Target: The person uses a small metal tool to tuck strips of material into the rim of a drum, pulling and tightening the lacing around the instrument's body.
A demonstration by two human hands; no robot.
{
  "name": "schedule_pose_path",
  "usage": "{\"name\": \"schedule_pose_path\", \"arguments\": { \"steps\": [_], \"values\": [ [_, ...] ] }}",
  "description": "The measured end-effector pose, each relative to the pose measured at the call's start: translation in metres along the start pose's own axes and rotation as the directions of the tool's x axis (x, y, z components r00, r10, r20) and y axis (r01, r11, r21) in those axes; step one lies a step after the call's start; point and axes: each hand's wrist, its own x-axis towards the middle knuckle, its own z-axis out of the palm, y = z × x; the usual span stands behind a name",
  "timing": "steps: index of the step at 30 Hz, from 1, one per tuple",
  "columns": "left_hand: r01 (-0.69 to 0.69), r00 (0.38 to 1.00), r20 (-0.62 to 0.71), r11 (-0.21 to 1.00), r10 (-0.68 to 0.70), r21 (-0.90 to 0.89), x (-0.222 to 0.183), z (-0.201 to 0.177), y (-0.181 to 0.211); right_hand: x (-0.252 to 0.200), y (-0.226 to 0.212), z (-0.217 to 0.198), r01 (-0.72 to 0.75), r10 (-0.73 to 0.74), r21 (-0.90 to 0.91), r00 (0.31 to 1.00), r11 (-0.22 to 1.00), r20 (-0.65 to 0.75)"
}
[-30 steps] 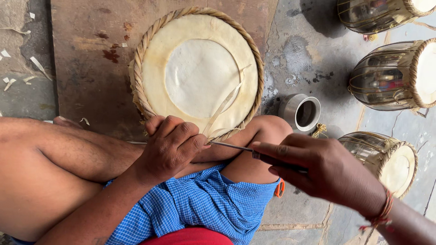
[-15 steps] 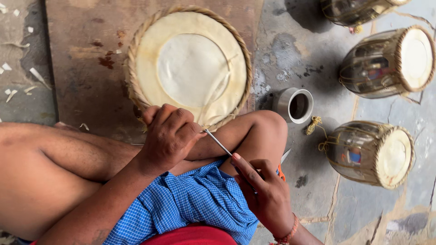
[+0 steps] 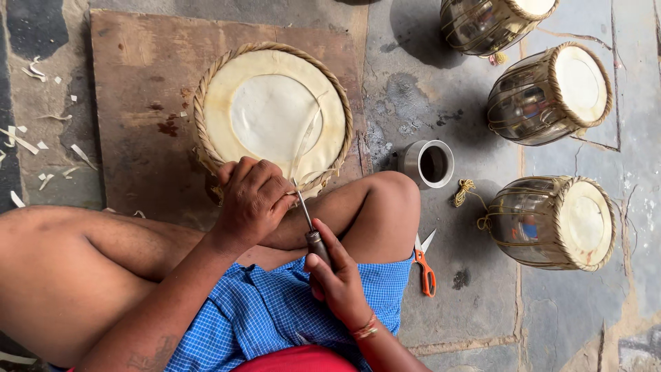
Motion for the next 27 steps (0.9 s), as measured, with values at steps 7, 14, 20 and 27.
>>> {"name": "schedule_pose_path", "arguments": {
  "steps": [7,14,20,27],
  "values": [
    [0.232,0.97,0.086,0.97,-0.226,-0.077,0.02,-0.002,-0.007,0.009,0.013,-0.011,0.08,-0.079,-0.132,0.997,0.988,0.016],
    [0.293,0.955,0.11,0.927,-0.274,-0.236,0.078,0.024,-0.012,0.004,0.001,-0.01,0.135,-0.12,-0.225,0.99,0.965,0.077],
    [-0.101,0.991,-0.087,0.994,0.097,-0.043,0.016,-0.003,0.027,0.009,-0.031,-0.03,0.432,-0.455,-0.342,0.89,0.835,0.013],
    [-0.148,0.986,-0.073,0.989,0.15,0.027,-0.005,-0.013,0.056,0.025,-0.045,-0.021,0.191,-0.17,-0.3,0.981,0.935,0.094]
  ]
}}
